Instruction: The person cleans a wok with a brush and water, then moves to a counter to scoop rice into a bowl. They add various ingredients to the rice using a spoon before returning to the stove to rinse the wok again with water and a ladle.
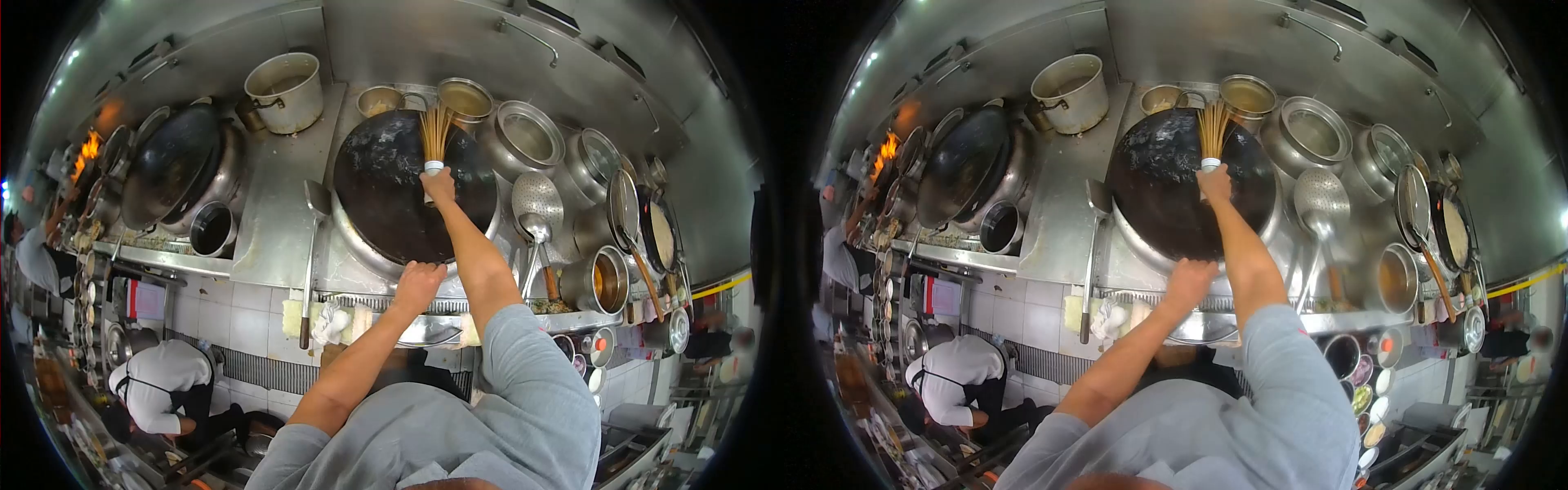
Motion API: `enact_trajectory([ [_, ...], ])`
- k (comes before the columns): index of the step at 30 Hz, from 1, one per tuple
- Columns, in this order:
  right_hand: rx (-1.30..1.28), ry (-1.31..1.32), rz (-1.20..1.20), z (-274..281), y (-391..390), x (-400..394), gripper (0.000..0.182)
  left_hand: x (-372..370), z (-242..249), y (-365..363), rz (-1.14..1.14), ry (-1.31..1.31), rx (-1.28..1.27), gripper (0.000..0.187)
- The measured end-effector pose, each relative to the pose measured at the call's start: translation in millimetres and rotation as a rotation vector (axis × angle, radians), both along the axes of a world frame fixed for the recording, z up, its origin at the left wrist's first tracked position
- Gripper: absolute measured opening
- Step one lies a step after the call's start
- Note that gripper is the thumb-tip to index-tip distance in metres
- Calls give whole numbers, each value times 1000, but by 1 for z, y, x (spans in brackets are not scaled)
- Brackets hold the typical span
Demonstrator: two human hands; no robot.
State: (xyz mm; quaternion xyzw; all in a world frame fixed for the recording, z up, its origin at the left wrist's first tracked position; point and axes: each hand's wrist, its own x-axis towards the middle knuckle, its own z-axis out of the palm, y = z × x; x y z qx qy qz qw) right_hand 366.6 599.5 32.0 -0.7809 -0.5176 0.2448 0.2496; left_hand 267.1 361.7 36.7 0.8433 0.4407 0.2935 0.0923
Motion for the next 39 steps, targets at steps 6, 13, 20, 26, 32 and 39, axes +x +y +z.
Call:
enact_trajectory([
  [6, 21, -160, 108, 19, 21, -2, 65, 9, -3, 2, 53, 2, 18, 4],
  [13, -127, -250, 588, 32, -24, -14, 77, 17, -17, 12, 55, -78, 25, 4],
  [20, -167, -337, 756, 36, -43, -14, 87, 19, -18, 7, 59, -29, -6, 5],
  [26, -236, -220, 284, 31, -15, 16, 81, 14, -12, 14, 70, -11, -2, 5],
  [32, -277, -435, 406, 39, -21, 22, 77, 13, -22, 6, 35, -71, -27, 6],
  [39, -353, -565, 785, 73, -68, 35, 68, 5, -12, 11, 30, -121, -45, 11],
])
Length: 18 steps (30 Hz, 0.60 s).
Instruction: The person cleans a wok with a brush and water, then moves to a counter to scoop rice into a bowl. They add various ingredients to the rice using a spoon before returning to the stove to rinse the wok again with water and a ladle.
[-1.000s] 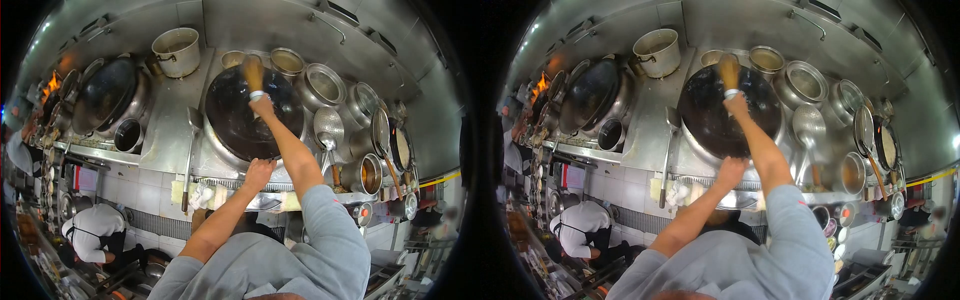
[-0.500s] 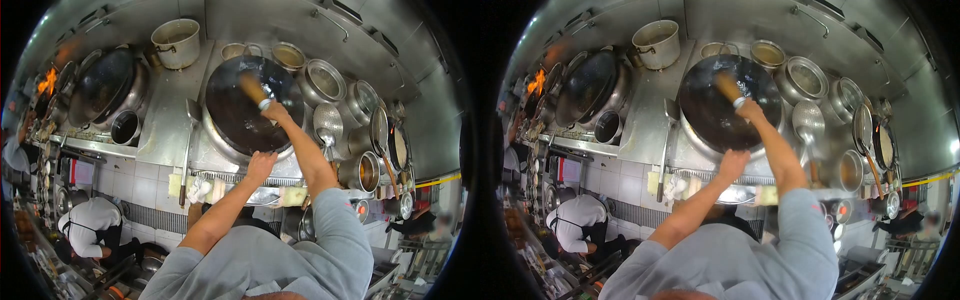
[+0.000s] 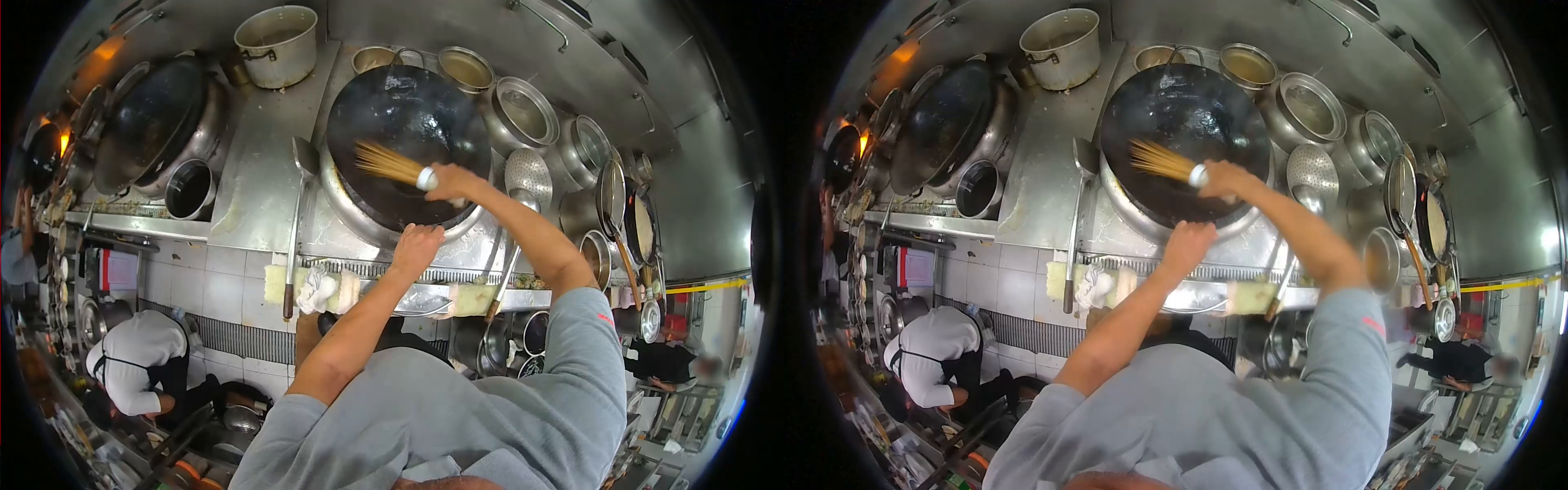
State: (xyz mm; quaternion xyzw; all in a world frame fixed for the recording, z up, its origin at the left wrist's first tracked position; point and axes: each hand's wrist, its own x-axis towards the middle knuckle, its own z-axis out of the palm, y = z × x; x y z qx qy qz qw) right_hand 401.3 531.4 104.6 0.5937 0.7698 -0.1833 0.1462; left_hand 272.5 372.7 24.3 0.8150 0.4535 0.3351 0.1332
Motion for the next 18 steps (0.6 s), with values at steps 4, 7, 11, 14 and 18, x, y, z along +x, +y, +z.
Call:
enact_trajectory([
  [4, 197, -32, -239, -26, 53, 25, 63, -8, -3, 3, -11, -36, -30, 11],
  [7, 75, -39, -124, -19, 14, 18, 64, -17, -2, 2, -11, -29, -6, 9],
  [11, 36, -166, -59, 0, -22, 65, 67, -31, 3, 1, -41, -43, -32, 10],
  [14, 193, -62, -206, -18, 35, 73, 68, -33, 3, 5, -54, -12, -33, 10],
  [18, 105, 146, -267, -42, 33, -9, 71, -29, 1, 3, -48, 19, 6, 11],
])
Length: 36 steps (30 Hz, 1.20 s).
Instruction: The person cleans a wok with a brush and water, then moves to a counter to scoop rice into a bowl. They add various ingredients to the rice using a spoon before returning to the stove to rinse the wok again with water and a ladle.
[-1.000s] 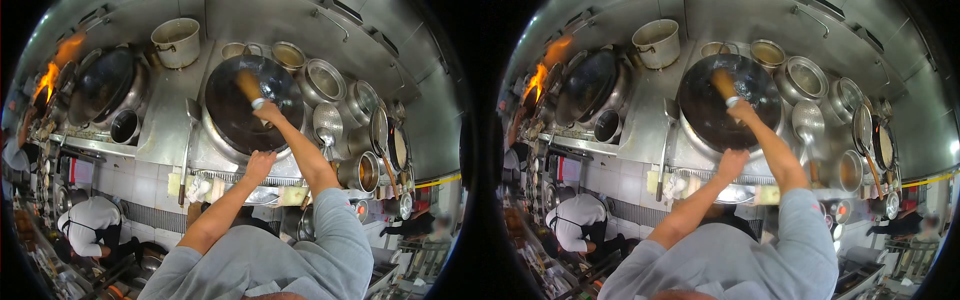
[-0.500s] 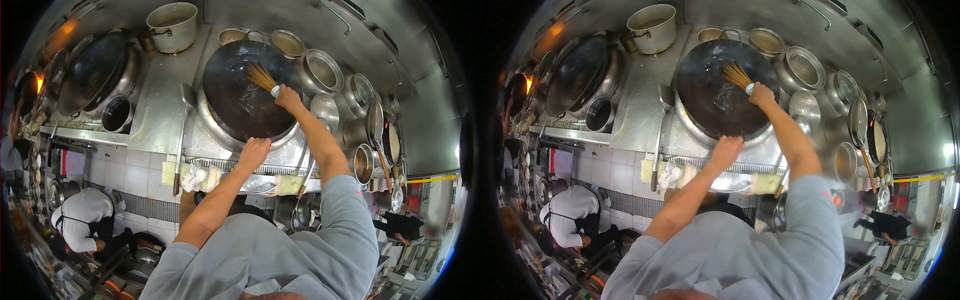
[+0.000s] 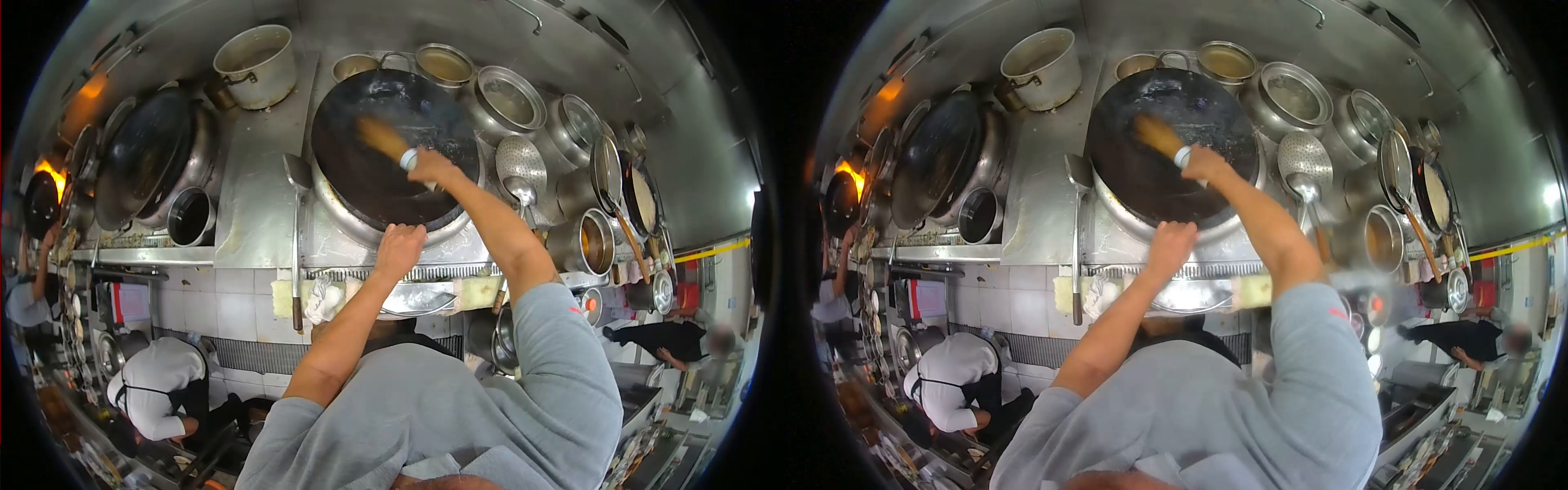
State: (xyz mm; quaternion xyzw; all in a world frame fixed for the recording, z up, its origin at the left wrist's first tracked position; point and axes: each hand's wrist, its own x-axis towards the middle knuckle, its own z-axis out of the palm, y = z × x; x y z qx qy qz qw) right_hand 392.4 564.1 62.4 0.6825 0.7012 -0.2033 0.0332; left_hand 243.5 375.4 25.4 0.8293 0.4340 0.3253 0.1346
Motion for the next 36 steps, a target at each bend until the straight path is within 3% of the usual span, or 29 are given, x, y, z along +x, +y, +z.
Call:
enact_trajectory([
  [2, -48, 30, 167, -1, -40, 7, 69, -2, 3, 0, -3, -1, 22, 12],
  [4, -153, -125, 228, 23, -63, 39, 67, -3, 4, -1, -7, -12, 28, 12],
  [6, -116, -326, 86, 61, -55, 53, 65, -5, 4, 5, 12, -29, 32, 12],
  [9, 57, -200, 43, 20, 16, 52, 69, -8, -3, 7, 13, -19, 15, 11],
  [12, 31, -54, -21, 7, 11, 18, 71, -8, -13, 10, 6, 6, -2, 11],
  [16, -204, -190, 241, 36, -59, 53, 68, -11, -9, 10, 5, 25, -21, 12],
  [19, -18, -332, 71, 32, -23, 89, 70, -11, -15, 14, 17, 31, -37, 12],
  [20, 25, -254, 34, 23, 1, 81, 68, -11, -17, 15, 21, 36, -36, 12],
  [21, -83, -13, -6, 34, 11, 60, 67, -11, -18, 17, 19, 40, -34, 12],
  [23, -110, 114, -84, 29, 9, 12, 69, -4, -17, 12, 12, 24, -33, 12],
  [26, -40, 9, 195, 13, -38, 7, 62, -6, -8, 10, 5, 4, -44, 14],
  [28, -34, -253, 356, 61, -73, 71, 53, -9, -5, 8, 14, 4, -79, 15],
  [31, 121, -378, -24, 35, -3, 135, 44, -19, 16, 2, -4, -75, -84, 18],
  [32, 257, -249, -50, 51, -1, 107, 36, -17, 17, 0, -22, -94, -109, 18],
  [33, 257, -225, -128, 30, 15, 83, 40, -14, 15, 0, 8, -76, -80, 19],
  [34, 116, -247, -167, 37, 14, 44, 50, -9, 12, 1, 9, -72, -60, 19],
  [36, 6, -103, -21, 24, -4, 13, 62, -9, 6, -1, 20, -53, -26, 19],
])
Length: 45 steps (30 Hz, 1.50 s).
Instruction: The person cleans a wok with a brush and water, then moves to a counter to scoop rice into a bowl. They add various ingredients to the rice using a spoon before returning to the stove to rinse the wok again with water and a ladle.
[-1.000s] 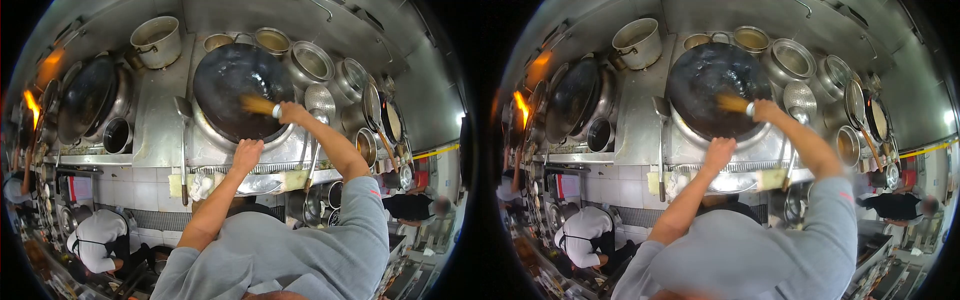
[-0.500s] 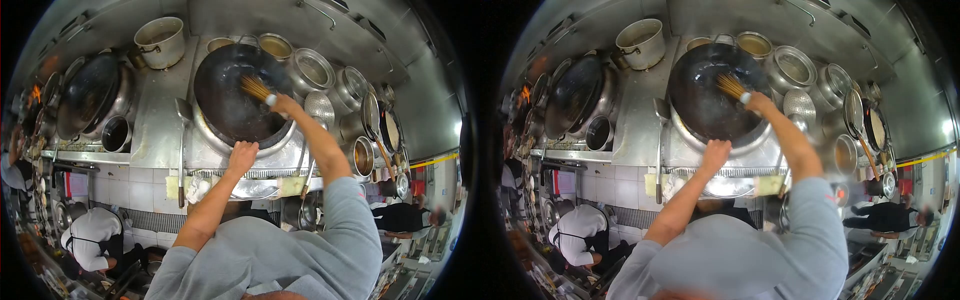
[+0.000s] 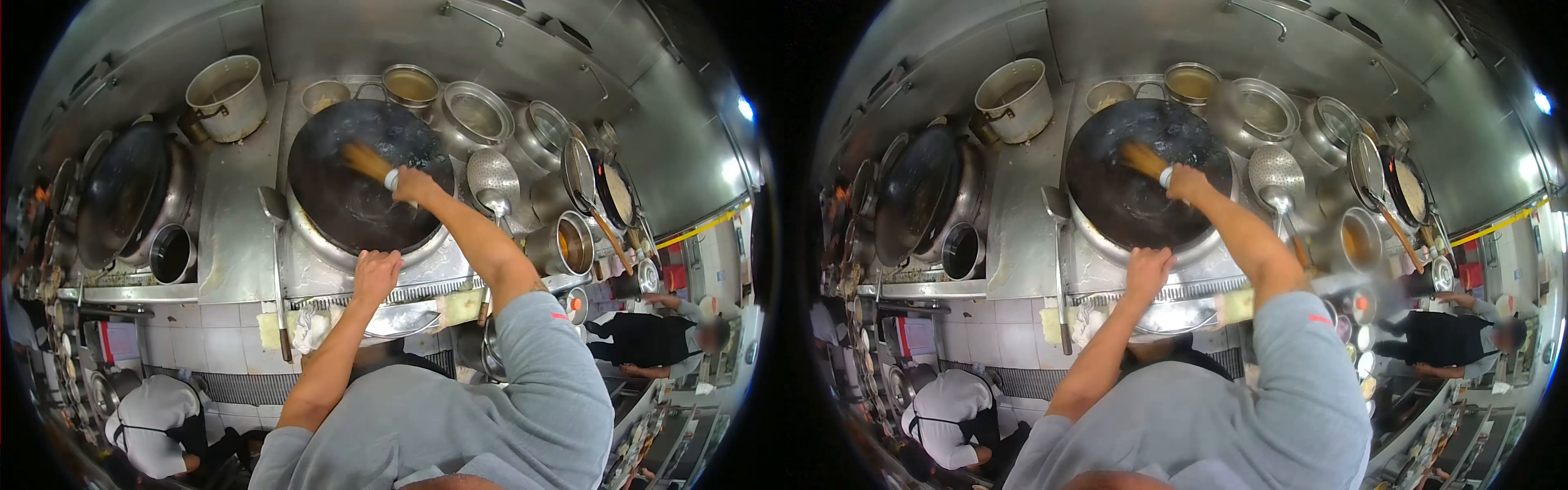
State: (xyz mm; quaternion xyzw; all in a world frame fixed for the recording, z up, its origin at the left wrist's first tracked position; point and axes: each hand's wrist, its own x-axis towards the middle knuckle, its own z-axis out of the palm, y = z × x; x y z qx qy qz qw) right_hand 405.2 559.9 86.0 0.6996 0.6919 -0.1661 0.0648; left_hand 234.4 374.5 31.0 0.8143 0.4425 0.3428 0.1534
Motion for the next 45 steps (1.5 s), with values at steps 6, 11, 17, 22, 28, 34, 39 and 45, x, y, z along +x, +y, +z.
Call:
enact_trajectory([
  [6, -123, -238, 134, 40, -42, 96, 73, -8, 4, 1, -24, -61, -6, 19],
  [11, 143, -40, -52, -12, 27, 10, 61, -18, -3, 6, -30, -79, -3, 21],
  [17, 334, 425, -539, -29, 52, -7, 73, -46, 8, 13, -94, -83, -29, 20],
  [22, -34, 455, 96, -16, -12, -83, 88, -51, 13, -6, 47, -43, 91, 13],
  [28, -557, -81, 315, 56, -104, 134, 71, -99, 24, -78, 243, -82, 142, 31],
  [34, 418, -226, -20, 129, -141, 150, 43, -78, 34, -59, 88, -92, 136, 33],
  [39, 269, -285, -85, 82, -175, 177, 56, -43, 54, -36, -69, -122, 184, 29],
  [45, 286, -282, -100, 49, -192, 183, 54, -22, 24, -23, -44, 140, 71, 19],
])
